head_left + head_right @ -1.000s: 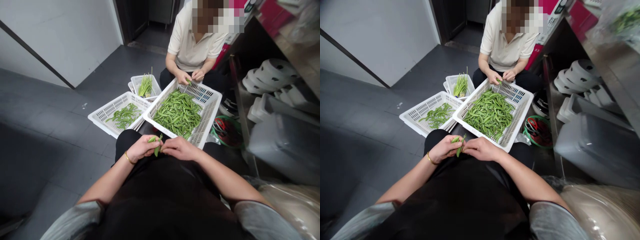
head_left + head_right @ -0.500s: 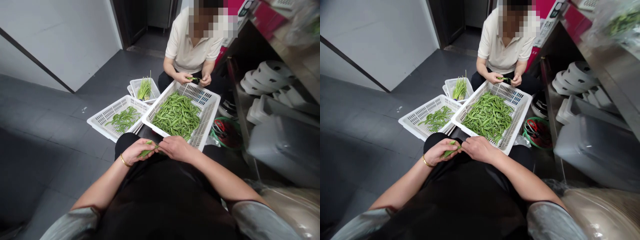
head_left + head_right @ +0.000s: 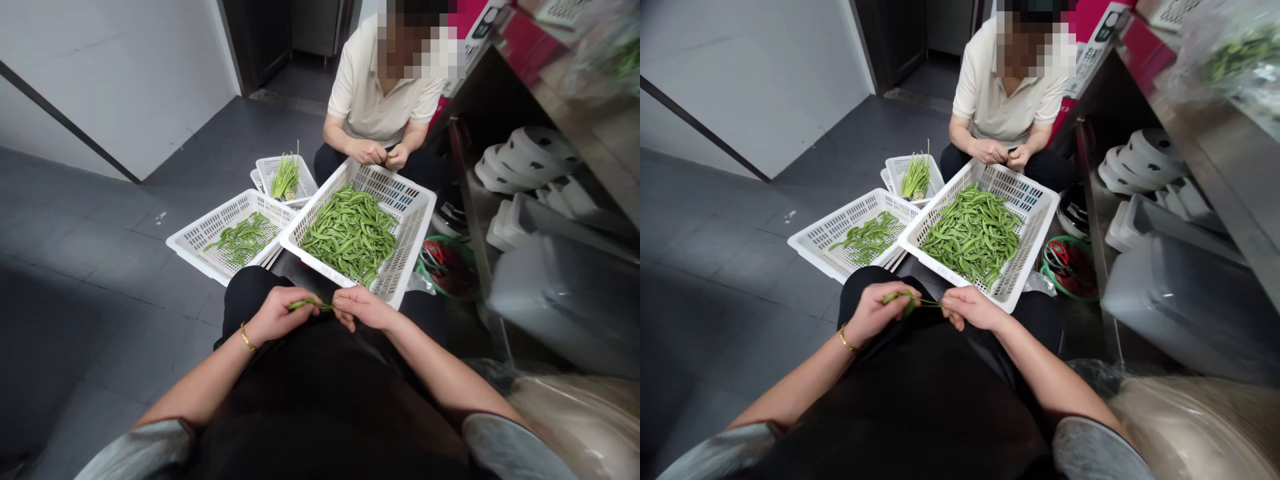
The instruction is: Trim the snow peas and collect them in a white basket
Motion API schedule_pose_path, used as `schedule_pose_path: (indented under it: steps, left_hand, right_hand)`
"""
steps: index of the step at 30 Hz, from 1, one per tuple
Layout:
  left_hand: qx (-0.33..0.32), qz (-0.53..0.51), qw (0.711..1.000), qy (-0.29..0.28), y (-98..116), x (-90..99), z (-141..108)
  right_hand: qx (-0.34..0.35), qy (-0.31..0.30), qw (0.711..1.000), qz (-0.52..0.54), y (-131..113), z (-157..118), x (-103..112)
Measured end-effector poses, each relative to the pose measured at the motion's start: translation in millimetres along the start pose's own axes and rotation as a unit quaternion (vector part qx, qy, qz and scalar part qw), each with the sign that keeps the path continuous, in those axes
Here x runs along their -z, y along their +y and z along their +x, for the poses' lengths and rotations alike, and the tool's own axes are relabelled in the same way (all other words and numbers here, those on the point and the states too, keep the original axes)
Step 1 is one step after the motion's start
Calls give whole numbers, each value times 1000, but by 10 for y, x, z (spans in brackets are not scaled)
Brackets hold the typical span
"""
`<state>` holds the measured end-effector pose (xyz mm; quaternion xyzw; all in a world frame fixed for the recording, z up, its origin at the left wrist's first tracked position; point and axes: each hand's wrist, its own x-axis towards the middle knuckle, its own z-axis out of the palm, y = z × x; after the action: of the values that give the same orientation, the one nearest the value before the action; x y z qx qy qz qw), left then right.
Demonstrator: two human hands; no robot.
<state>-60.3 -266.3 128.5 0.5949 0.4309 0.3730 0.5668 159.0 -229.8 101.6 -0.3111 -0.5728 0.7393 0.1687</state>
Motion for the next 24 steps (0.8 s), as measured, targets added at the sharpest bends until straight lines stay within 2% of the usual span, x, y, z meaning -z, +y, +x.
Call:
schedule_pose_path:
  steps: [1, 3, 4, 6, 9, 11, 12, 14, 15, 16, 18, 20, 23, 24]
  left_hand:
    - [10, -34, 997, 73, -38, 33, 3]
    - [13, -124, 969, 212, -113, 134, 27]
    - [10, -179, 950, 256, -145, 198, 46]
    - [7, -299, 913, 279, -193, 325, 88]
    - [27, -440, 870, 220, -242, 427, 133]
    - [41, -476, 861, 177, -273, 403, 144]
    - [46, -478, 862, 161, -289, 370, 146]
    - [54, -470, 871, 132, -313, 290, 143]
    - [54, -465, 876, 120, -319, 252, 138]
    - [52, -462, 879, 107, -320, 220, 129]
    - [53, -461, 882, 76, -311, 176, 102]
    - [81, -456, 886, 38, -298, 150, 74]
    - [166, -411, 896, 5, -299, 88, 81]
    - [187, -387, 903, 10, -307, 48, 105]
  right_hand:
    - [-1, 17, 1000, -12, 26, -38, 41]
    - [-11, 56, 997, -50, 73, -116, 118]
    - [-20, 65, 994, -82, 87, -152, 153]
    - [-36, 60, 983, -171, 79, -197, 225]
    - [-28, 75, 953, -292, -30, -128, 360]
    - [-18, 136, 921, -365, -120, 58, 469]
    - [-25, 166, 893, -418, -148, 195, 524]
    - [-64, 198, 817, -538, -149, 528, 627]
    - [-94, 192, 780, -587, -123, 700, 672]
    - [-116, 183, 761, -611, -85, 859, 713]
    - [-144, 166, 749, -626, -7, 1087, 792]
    - [-144, 173, 752, -620, 21, 1150, 874]
    - [-123, 215, 755, -607, -56, 961, 978]
    - [-104, 242, 770, -582, -96, 853, 982]
